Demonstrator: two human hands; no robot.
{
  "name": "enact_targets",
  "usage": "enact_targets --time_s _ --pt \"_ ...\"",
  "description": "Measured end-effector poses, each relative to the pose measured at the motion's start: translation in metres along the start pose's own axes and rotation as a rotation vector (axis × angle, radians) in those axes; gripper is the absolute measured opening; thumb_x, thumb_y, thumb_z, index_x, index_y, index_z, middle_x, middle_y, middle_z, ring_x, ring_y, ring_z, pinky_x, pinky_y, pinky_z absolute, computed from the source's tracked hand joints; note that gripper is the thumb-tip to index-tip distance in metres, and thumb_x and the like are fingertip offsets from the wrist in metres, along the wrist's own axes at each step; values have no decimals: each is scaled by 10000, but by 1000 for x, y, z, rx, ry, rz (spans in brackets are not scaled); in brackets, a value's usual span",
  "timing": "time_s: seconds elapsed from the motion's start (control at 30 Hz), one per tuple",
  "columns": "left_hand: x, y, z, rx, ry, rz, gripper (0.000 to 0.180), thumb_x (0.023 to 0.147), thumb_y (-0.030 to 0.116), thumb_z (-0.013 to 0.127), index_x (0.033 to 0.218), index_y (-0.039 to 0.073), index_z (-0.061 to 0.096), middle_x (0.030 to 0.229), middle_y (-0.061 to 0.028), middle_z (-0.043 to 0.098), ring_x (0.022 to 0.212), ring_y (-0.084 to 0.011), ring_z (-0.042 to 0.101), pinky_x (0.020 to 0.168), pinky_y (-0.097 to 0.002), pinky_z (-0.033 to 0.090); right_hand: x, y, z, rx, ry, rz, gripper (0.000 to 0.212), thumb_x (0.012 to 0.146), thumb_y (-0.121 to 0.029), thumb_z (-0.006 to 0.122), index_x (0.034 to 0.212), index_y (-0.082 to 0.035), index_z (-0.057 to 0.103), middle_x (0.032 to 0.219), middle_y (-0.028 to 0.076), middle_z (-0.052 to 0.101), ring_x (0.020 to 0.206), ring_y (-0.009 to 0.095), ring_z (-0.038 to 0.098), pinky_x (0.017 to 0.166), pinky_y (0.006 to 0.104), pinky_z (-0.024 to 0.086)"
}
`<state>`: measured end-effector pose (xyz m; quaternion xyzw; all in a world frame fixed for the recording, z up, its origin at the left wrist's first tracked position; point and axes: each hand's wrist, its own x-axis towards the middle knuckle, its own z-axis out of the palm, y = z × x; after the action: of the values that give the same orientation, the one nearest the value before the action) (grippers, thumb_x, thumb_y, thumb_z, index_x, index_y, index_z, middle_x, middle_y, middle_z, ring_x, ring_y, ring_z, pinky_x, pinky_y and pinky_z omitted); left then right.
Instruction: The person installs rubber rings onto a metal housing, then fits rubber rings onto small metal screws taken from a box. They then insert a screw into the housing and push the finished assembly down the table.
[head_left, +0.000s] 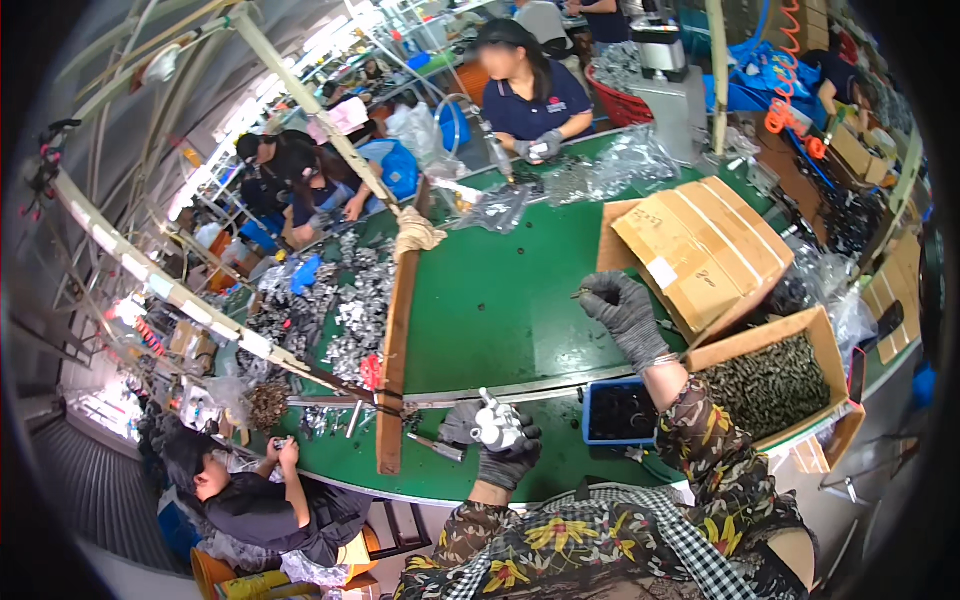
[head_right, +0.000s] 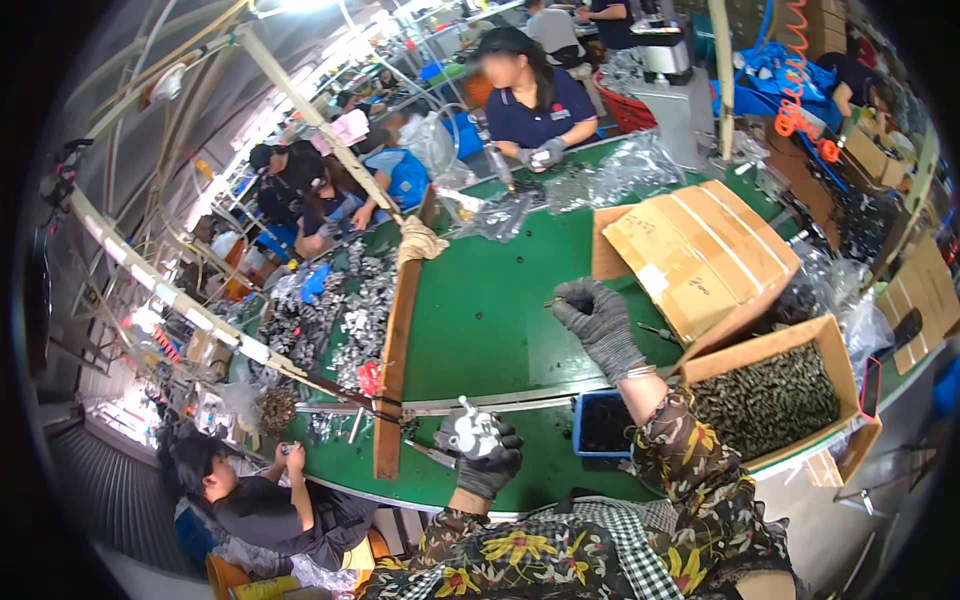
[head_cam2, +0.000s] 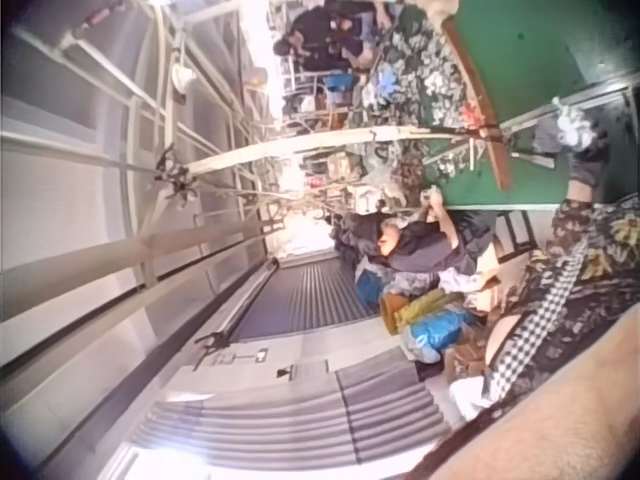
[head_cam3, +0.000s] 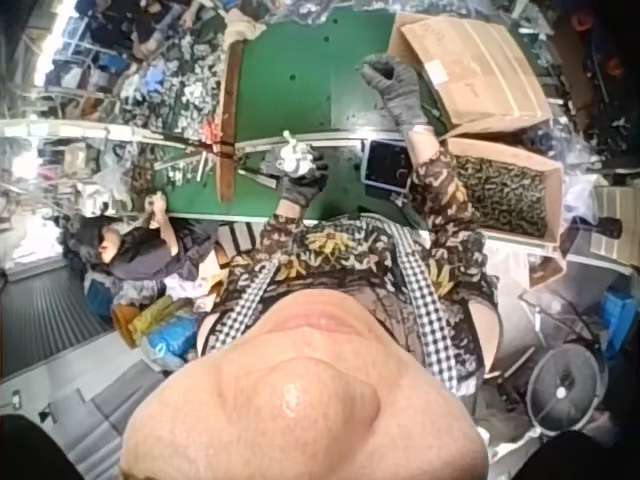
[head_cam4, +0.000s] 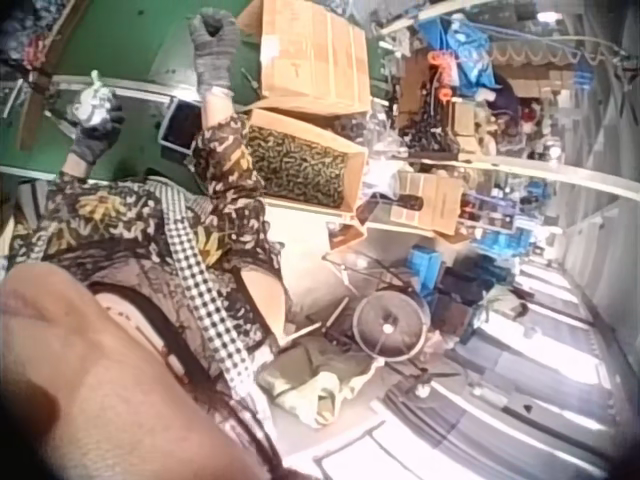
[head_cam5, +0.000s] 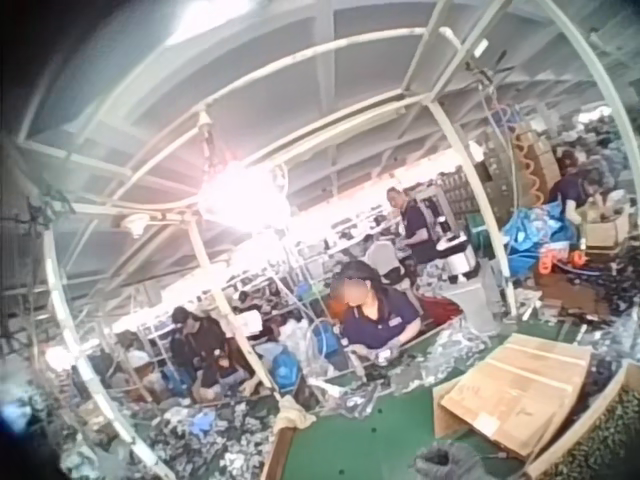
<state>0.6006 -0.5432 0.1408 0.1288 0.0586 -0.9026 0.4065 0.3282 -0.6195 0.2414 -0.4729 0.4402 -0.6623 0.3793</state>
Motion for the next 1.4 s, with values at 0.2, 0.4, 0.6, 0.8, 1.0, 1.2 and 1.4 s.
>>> enact_targets --time_s 0.2,0.4,0.6,0.8,1.0,1.2,1.4 --pt "-11 3 -11 -18 126 58 276 844 353 528 1018 146 583 832 -37 505 759 -204 471 584 -299 442 73 -27 51 -21 -73 -44 257 803 -103 712 1023 -23 606 810 11 626 744 80 571 727 228 486" --pt "-16 12 -17 -85 155 120 236 863 314 504 999 142 590 761 -15 488 674 -175 450 581 -306 415 182 -32 121 282 -198 -6 440 757 -78 742 1152 -9 563 787 38 612 742 113 572 727 268 492" --pt "-2 19 -11 -85 204 124 195 867 307 514 909 125 568 714 2 455 635 -152 428 520 -273 389 219 -36 130 69 -249 -198 482 737 -64 752 1175 -6 560 810 66 629 765 140 597 739 280 500" --pt "12 25 10 -129 219 88 225 863 323 528 908 104 555 725 5 463 648 -149 443 489 -251 394 206 6 133 153 -261 -184 418 755 -93 759 1117 2 572 868 71 639 811 142 607 762 284 503" --pt "28 21 23 -68 178 65 306 856 349 540 1000 83 581 779 -21 517 680 -169 475 500 -256 415 202 -11 109 109 -212 -170 391 769 -100 745 1111 -13 575 860 56 623 815 140 590 786 287 492" --pt "26 23 20 -23 168 114 399 831 415 549 1027 71 591 817 -51 559 729 -219 527 518 -291 441 199 -17 114 115 -280 -107 429 798 -38 700 1198 -9 547 1041 70 622 977 155 585 886 294 471" --pt "25 21 19 42 85 121 856 579 729 623 1095 50 546 868 -54 550 741 -193 501 561 -276 416 202 -1 119 170 -267 -122 395 789 -67 718 1144 6 560 963 61 626 889 130 589 826 272 480"
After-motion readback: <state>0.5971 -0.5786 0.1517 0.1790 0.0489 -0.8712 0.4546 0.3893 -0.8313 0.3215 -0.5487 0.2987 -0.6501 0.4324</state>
